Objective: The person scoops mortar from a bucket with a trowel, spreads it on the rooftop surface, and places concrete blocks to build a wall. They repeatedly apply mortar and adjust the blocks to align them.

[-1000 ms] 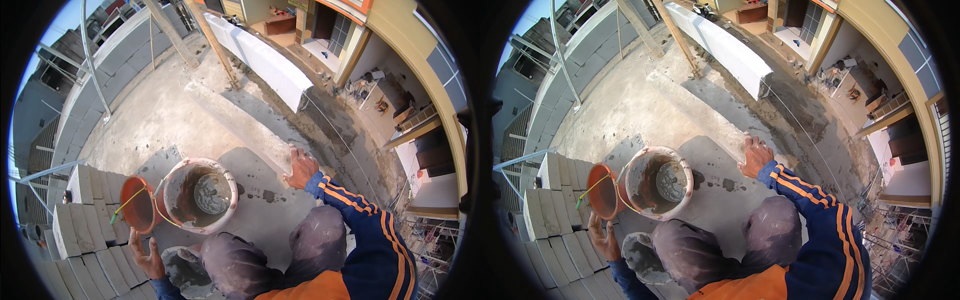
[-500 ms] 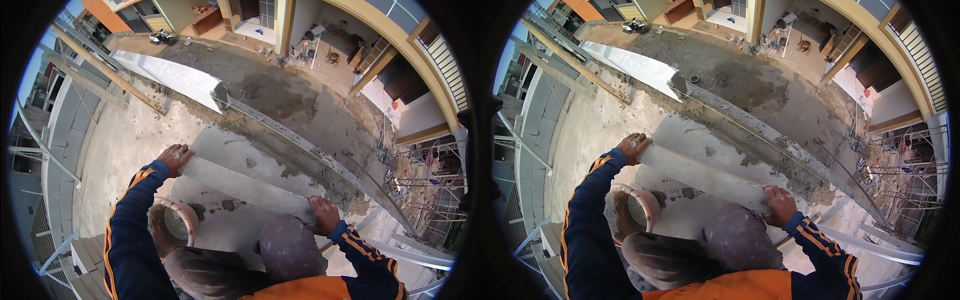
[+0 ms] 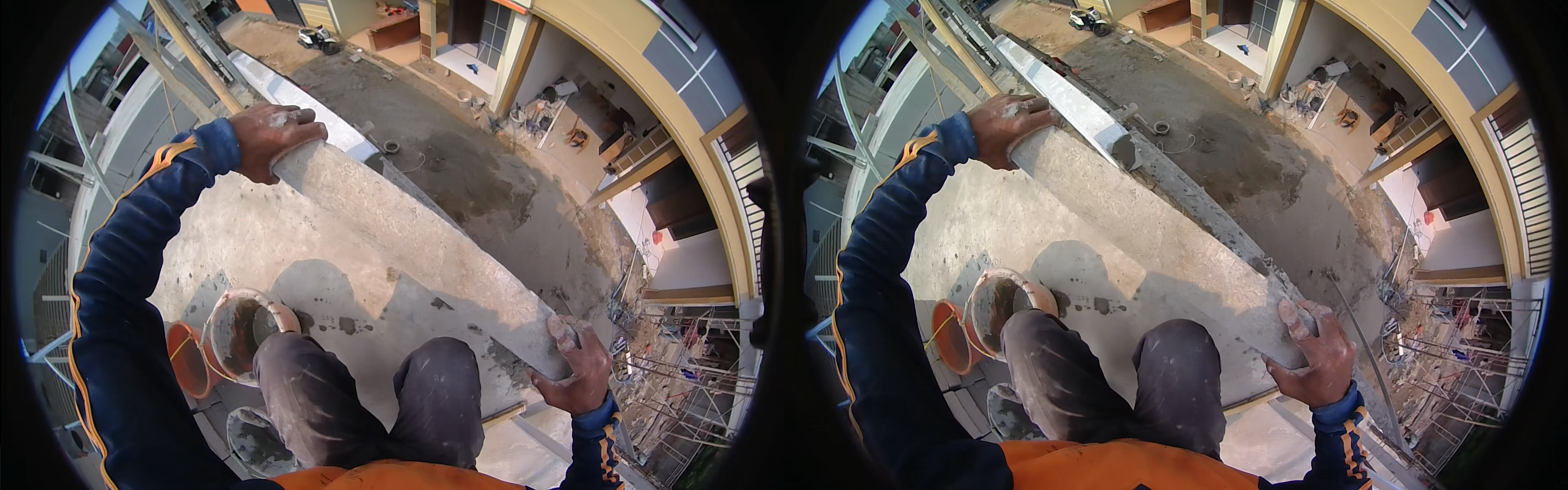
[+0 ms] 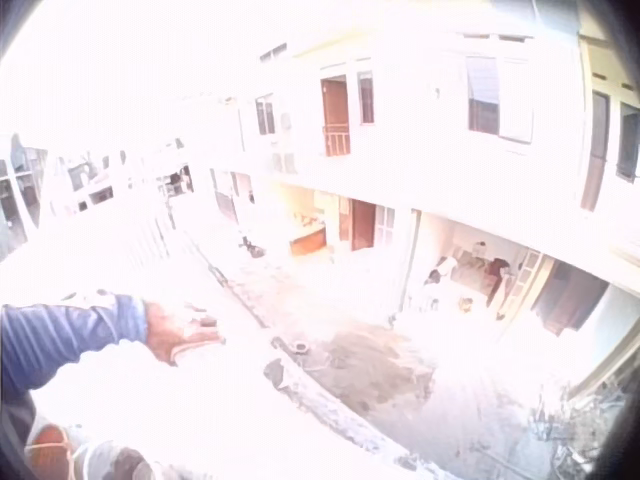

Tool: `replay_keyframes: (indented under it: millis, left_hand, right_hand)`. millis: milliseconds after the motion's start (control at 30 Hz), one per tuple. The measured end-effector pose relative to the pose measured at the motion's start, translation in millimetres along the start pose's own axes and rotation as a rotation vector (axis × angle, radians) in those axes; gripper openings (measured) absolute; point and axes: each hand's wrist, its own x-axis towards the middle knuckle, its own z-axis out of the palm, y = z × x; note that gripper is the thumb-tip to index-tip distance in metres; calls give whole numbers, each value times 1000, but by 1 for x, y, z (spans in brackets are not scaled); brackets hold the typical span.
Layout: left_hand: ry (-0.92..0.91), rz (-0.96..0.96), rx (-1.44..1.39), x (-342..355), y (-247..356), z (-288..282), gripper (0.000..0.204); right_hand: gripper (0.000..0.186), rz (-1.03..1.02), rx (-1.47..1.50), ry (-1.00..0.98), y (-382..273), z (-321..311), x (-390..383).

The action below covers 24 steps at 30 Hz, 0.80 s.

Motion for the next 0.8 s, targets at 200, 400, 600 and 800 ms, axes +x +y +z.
replay_keyframes:
  millis: [200, 400, 600, 800]
  left_hand:
    - [54, 22, 209, 103, -1, -18, 104]
    - [36, 240, 79, 199, 13, 42, 94]
    - [-106, 362, 5, 246, 19, 140, 91]
    - [20, 411, -30, 238, 13, 193, 93]
  right_hand:
    - [85, 30, -217, 68, 29, -10, -19]
    - [89, 180, -185, -17, 74, 36, -43]
    - [87, 264, -128, -115, 95, 95, -50]
    - [88, 319, -118, -220, 108, 115, -42]
